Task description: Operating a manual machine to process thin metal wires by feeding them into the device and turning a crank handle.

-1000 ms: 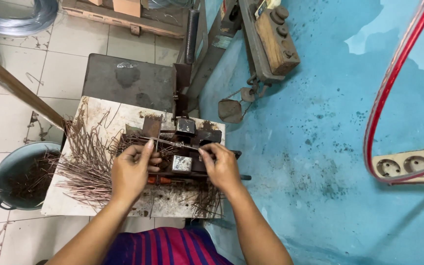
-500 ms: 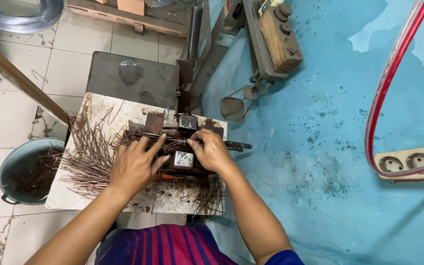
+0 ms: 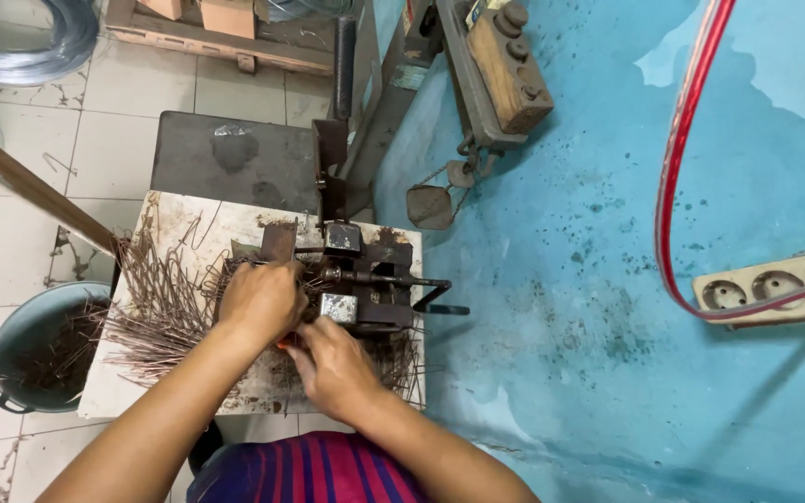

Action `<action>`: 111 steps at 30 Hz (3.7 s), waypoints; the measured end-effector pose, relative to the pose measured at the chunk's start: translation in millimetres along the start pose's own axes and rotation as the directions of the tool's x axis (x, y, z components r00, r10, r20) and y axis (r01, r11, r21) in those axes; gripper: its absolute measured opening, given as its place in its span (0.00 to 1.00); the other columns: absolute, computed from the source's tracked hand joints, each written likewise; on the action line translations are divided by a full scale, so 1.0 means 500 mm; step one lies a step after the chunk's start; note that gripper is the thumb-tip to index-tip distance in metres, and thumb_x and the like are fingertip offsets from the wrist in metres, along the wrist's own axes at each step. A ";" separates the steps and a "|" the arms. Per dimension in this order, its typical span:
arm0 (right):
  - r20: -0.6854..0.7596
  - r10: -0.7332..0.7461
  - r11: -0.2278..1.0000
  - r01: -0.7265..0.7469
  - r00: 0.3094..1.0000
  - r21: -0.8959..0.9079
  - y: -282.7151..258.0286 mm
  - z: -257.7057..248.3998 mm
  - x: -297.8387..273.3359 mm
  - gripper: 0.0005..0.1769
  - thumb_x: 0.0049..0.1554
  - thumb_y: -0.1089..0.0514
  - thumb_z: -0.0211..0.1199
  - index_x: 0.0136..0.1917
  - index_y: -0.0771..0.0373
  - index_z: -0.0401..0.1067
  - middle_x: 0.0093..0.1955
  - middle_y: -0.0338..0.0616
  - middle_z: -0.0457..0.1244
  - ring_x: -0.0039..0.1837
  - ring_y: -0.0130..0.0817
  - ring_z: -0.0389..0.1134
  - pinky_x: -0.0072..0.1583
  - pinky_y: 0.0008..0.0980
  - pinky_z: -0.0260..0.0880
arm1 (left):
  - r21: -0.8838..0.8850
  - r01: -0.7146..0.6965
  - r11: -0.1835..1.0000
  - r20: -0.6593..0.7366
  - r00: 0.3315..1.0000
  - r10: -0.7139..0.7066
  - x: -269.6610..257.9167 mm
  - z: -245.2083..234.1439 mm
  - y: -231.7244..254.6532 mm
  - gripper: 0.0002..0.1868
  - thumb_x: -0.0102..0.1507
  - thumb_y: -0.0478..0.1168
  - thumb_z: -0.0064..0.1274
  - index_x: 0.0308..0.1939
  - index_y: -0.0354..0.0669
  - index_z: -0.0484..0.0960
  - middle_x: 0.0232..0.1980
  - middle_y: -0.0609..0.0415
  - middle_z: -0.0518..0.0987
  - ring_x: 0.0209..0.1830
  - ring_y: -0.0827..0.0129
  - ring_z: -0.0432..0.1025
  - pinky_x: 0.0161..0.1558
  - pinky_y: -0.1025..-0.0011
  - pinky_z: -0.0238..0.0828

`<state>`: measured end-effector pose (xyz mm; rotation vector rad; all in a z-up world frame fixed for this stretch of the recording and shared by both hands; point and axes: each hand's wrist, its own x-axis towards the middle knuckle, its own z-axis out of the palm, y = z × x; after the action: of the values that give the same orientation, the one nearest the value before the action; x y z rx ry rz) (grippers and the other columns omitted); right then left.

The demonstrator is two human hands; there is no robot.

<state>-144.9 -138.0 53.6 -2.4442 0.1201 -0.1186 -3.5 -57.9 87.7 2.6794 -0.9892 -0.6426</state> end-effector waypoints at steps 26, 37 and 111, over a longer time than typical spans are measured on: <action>-0.071 0.222 0.972 -0.226 0.972 -0.060 0.377 -0.180 0.017 0.21 0.56 0.59 0.62 0.62 0.66 0.67 0.56 0.63 0.65 0.61 0.59 0.66 0.61 0.52 0.67 | -0.086 -0.218 0.972 -0.260 0.947 0.190 -0.010 0.040 -0.031 0.38 0.58 0.28 0.50 0.74 0.37 0.61 0.45 0.36 0.83 0.42 0.44 0.79 0.45 0.56 0.68; 0.053 0.267 0.957 -0.259 0.962 -0.130 0.471 -0.127 -0.036 0.15 0.54 0.55 0.59 0.51 0.66 0.69 0.40 0.58 0.65 0.50 0.59 0.69 0.52 0.52 0.68 | -0.067 -0.213 0.975 -0.219 0.956 0.194 -0.009 0.032 -0.025 0.42 0.58 0.32 0.54 0.77 0.46 0.60 0.45 0.39 0.83 0.42 0.48 0.79 0.47 0.57 0.67; 0.745 0.327 0.932 -0.070 0.581 -0.355 0.429 -0.169 -0.041 0.15 0.54 0.46 0.66 0.46 0.59 0.74 0.45 0.47 0.70 0.43 0.41 0.68 0.45 0.41 0.65 | 0.060 -0.929 0.364 -0.711 0.216 0.669 -0.049 0.161 0.072 0.17 0.68 0.36 0.50 0.24 0.43 0.69 0.28 0.54 0.68 0.34 0.59 0.69 0.60 0.57 0.69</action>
<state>-186.9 -353.3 -20.4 -2.4983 0.0087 1.1863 -78.2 -72.7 37.1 1.3669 -1.5985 0.3182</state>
